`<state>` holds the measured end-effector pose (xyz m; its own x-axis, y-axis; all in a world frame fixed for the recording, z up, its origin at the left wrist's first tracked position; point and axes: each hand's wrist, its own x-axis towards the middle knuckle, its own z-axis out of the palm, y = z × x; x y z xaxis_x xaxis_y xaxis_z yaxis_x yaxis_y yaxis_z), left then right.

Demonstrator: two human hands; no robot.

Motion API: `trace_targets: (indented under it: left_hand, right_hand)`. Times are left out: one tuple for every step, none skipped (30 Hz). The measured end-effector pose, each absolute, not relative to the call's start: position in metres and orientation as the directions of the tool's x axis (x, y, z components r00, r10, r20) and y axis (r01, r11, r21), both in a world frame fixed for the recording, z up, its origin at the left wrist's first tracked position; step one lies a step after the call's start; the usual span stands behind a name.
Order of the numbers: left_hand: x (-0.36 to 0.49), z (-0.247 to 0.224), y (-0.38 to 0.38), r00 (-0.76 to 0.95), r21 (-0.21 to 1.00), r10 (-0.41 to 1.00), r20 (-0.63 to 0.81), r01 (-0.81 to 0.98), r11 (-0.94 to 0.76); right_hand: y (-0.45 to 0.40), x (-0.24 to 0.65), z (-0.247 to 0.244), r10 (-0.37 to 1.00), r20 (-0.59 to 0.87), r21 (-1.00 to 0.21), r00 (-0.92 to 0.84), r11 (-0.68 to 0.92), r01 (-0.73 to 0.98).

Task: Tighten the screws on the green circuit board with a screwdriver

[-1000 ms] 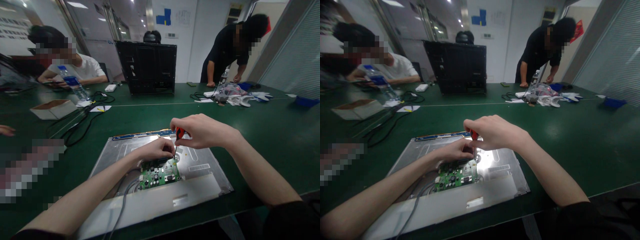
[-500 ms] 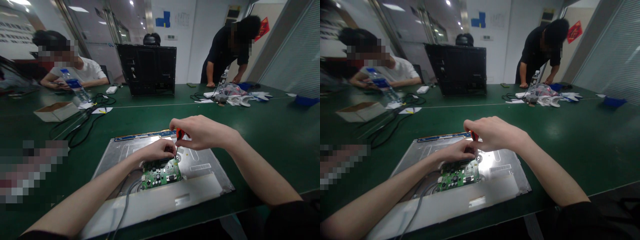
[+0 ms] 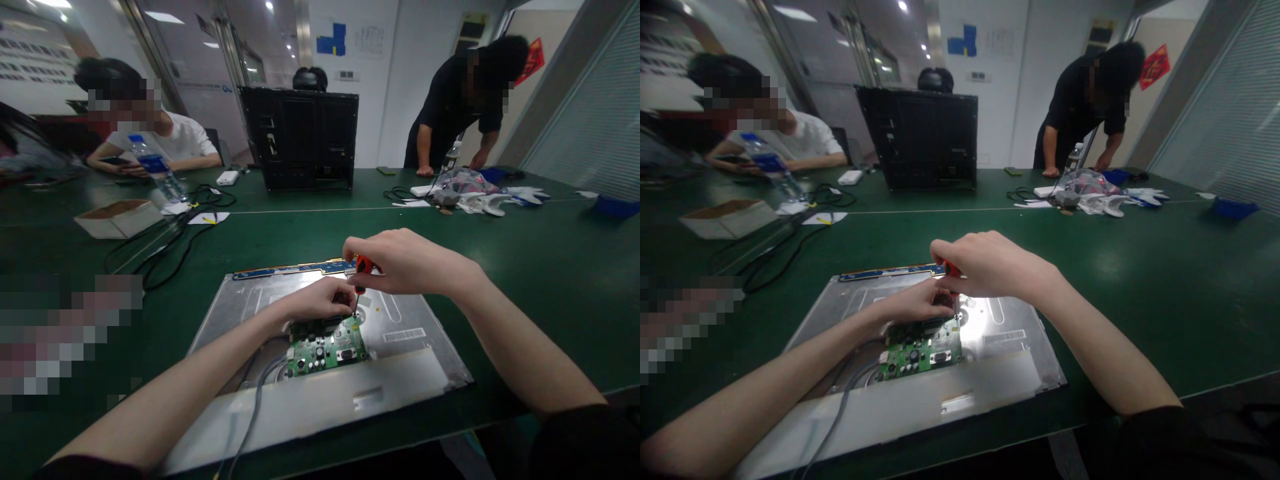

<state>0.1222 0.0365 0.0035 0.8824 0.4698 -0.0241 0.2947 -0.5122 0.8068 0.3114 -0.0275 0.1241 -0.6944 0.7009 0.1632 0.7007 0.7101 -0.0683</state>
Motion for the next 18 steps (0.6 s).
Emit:
trace_targets:
  left_hand:
    - [0.1223, 0.0039, 0.0365, 0.881, 0.803, 0.473, -0.022, 0.297, -0.516]
    - [0.1224, 0.0044, 0.0365, 0.879, 0.800, 0.476, -0.020, 0.300, -0.520]
    - [0.1225, 0.0049, 0.0364, 0.878, 0.796, 0.478, -0.020, 0.303, -0.523]
    - [0.1227, 0.0054, 0.0363, 0.877, 0.794, 0.480, -0.021, 0.307, -0.526]
    - [0.1228, 0.0058, 0.0361, 0.876, 0.791, 0.482, -0.022, 0.310, -0.528]
    - [0.1230, 0.0061, 0.0360, 0.876, 0.788, 0.483, -0.024, 0.314, -0.529]
    - [0.1231, 0.0064, 0.0358, 0.875, 0.786, 0.484, -0.026, 0.317, -0.530]
    - [0.1231, 0.0066, 0.0356, 0.874, 0.784, 0.485, -0.028, 0.320, -0.531]
    - [0.1231, 0.0067, 0.0354, 0.874, 0.782, 0.486, -0.030, 0.323, -0.533]
    - [0.1231, 0.0068, 0.0351, 0.873, 0.781, 0.486, -0.030, 0.324, -0.534]
    - [0.1230, 0.0067, 0.0350, 0.873, 0.781, 0.486, -0.030, 0.324, -0.534]
    - [0.1229, 0.0066, 0.0349, 0.873, 0.781, 0.488, -0.028, 0.323, -0.534]
    - [0.1228, 0.0062, 0.0351, 0.872, 0.783, 0.489, -0.023, 0.320, -0.533]
    - [0.1227, 0.0057, 0.0355, 0.874, 0.786, 0.486, -0.019, 0.314, -0.533]
    - [0.1227, 0.0050, 0.0362, 0.877, 0.788, 0.480, -0.016, 0.306, -0.534]
    - [0.1227, 0.0041, 0.0369, 0.881, 0.790, 0.473, -0.014, 0.300, -0.535]
    - [0.1227, 0.0033, 0.0378, 0.885, 0.791, 0.465, -0.014, 0.294, -0.536]
    - [0.1228, 0.0026, 0.0385, 0.888, 0.791, 0.460, -0.014, 0.291, -0.538]
  right_hand:
    - [-0.0283, 0.3121, 0.1245, 0.695, 0.161, -0.088, -0.701, 0.718, 0.691]
    - [-0.0292, 0.3126, 0.1251, 0.686, 0.158, -0.113, -0.710, 0.727, 0.677]
    - [-0.0303, 0.3130, 0.1257, 0.676, 0.154, -0.137, -0.721, 0.737, 0.662]
    - [-0.0313, 0.3131, 0.1263, 0.667, 0.148, -0.156, -0.730, 0.745, 0.649]
    - [-0.0321, 0.3128, 0.1267, 0.661, 0.142, -0.167, -0.737, 0.750, 0.640]
    - [-0.0324, 0.3122, 0.1268, 0.658, 0.138, -0.169, -0.740, 0.752, 0.637]
    - [-0.0324, 0.3113, 0.1266, 0.660, 0.137, -0.164, -0.739, 0.751, 0.640]
    - [-0.0318, 0.3102, 0.1261, 0.665, 0.140, -0.151, -0.733, 0.746, 0.648]
    - [-0.0308, 0.3092, 0.1254, 0.673, 0.149, -0.131, -0.725, 0.740, 0.660]
    - [-0.0295, 0.3083, 0.1246, 0.678, 0.160, -0.106, -0.717, 0.734, 0.671]
    - [-0.0282, 0.3077, 0.1237, 0.680, 0.171, -0.079, -0.712, 0.730, 0.678]
    - [-0.0270, 0.3073, 0.1231, 0.677, 0.181, -0.056, -0.713, 0.731, 0.680]
    - [-0.0261, 0.3073, 0.1227, 0.669, 0.187, -0.040, -0.719, 0.737, 0.675]
    - [-0.0257, 0.3077, 0.1226, 0.660, 0.189, -0.033, -0.727, 0.744, 0.667]
    - [-0.0259, 0.3083, 0.1230, 0.653, 0.186, -0.038, -0.734, 0.751, 0.659]
    - [-0.0266, 0.3091, 0.1237, 0.647, 0.181, -0.054, -0.740, 0.758, 0.650]
    - [-0.0277, 0.3100, 0.1248, 0.644, 0.173, -0.078, -0.745, 0.763, 0.642]
    - [-0.0290, 0.3108, 0.1259, 0.641, 0.162, -0.106, -0.750, 0.767, 0.633]
